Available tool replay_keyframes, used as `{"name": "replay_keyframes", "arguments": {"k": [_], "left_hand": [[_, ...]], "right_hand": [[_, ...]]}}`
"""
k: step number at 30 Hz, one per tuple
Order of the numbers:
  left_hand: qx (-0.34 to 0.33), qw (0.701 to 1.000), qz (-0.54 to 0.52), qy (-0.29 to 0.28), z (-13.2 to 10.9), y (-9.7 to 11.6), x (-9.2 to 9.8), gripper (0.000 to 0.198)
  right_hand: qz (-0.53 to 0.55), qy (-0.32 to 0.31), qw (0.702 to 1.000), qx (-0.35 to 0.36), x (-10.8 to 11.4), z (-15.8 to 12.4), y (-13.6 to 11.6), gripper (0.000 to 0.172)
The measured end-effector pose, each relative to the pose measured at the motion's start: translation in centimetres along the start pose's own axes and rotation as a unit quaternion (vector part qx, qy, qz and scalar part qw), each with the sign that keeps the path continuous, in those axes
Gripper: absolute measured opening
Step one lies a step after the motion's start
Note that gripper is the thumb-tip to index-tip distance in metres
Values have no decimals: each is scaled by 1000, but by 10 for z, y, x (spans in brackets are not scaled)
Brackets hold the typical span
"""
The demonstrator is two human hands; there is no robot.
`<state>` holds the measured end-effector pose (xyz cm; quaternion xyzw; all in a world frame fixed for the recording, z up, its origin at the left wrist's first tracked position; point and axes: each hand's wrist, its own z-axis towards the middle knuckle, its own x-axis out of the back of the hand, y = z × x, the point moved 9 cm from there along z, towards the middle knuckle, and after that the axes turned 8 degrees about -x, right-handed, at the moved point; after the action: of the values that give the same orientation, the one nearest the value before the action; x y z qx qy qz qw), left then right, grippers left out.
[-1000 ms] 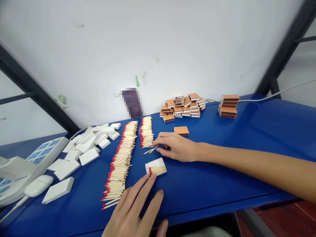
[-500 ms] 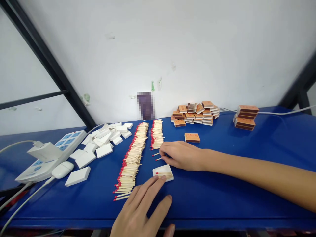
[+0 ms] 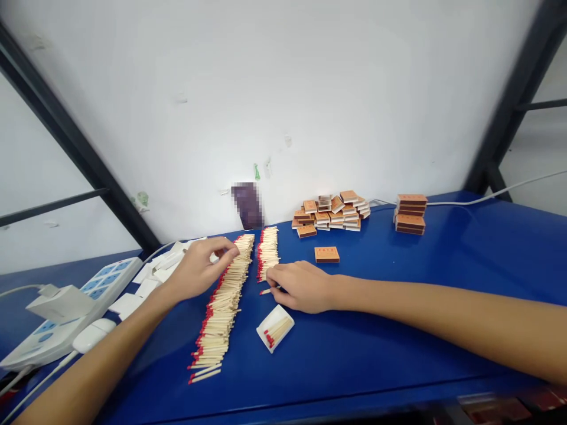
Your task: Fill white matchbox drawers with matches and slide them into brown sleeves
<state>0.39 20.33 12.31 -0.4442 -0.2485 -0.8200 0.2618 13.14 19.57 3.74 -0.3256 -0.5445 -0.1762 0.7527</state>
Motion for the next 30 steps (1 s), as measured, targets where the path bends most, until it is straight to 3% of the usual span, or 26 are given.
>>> {"name": "replay_keyframes", "arguments": {"k": [2, 5, 9, 13, 20, 25, 30], "left_hand": [[-32, 998, -6, -53, 5, 3, -19, 25], [-81, 993, 6, -84, 9, 18, -32, 24], [-121, 985, 103, -61, 6, 30, -27, 36], [-178, 972, 142, -55, -13, 37, -24, 43], [-154, 978, 136, -25, -24, 30, -19, 30], [-150, 982, 91, -62, -23, 34, -30, 28], [-154, 976, 75, -135, -25, 37, -42, 30]], "right_hand": [[18, 10, 1000, -7, 1, 1, 2, 9], [35, 27, 998, -46, 3, 2, 11, 8], [32, 41, 995, -80, 4, 1, 17, 7], [20, 67, 996, -62, 9, -2, 13, 16], [-16, 68, 997, -19, 5, -3, 10, 25], [-16, 81, 997, -13, 4, -4, 12, 22], [-5, 93, 996, -3, 6, -5, 9, 21]]}}
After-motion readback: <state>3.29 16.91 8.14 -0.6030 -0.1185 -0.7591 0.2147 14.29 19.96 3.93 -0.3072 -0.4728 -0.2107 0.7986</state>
